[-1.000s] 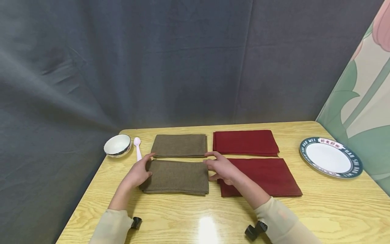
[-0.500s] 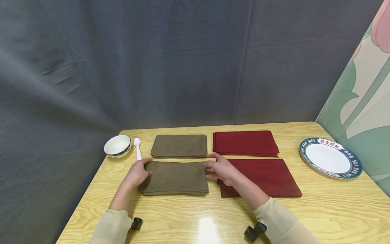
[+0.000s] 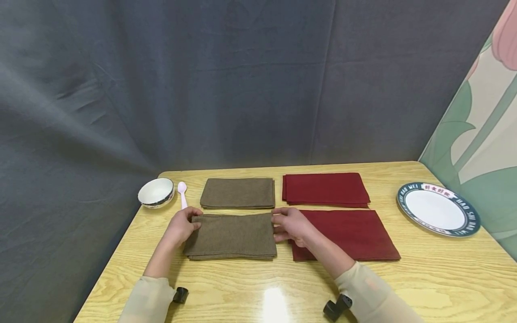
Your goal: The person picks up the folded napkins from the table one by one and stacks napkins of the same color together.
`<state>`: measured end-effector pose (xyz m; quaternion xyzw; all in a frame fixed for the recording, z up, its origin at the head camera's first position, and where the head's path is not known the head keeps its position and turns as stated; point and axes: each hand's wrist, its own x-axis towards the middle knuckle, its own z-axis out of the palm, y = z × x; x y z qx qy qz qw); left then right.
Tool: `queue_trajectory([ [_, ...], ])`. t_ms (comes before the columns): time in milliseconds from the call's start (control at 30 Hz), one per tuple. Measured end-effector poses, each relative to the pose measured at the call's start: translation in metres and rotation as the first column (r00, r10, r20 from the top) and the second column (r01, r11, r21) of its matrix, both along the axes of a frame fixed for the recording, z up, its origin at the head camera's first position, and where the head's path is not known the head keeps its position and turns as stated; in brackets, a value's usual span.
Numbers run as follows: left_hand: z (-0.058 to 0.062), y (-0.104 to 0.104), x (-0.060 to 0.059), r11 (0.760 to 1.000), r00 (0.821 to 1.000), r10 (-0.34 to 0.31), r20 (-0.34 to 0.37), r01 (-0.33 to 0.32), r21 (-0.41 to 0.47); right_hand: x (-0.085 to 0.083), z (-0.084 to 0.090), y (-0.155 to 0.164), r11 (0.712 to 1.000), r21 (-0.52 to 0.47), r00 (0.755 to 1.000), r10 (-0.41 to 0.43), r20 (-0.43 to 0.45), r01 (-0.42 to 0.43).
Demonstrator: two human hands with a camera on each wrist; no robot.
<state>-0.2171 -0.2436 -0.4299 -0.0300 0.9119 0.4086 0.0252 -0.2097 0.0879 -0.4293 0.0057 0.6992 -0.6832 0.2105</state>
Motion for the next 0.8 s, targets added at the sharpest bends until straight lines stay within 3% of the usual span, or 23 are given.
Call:
queue_trajectory([
  [400, -0.002, -0.003, -0.002, 0.998, 0.999, -0.032, 0.002, 0.032, 0.052, -0.001, -0.010, -0.002, 1.000, -0.017, 1.000, 0.002, -0.014, -0.003],
  [800, 0.000, -0.006, 0.000, 0.981, 0.999, -0.035, 0.004, 0.034, 0.193, 0.001, -0.013, -0.007, 0.998, 0.028, 0.997, -0.053, -0.048, 0.054],
])
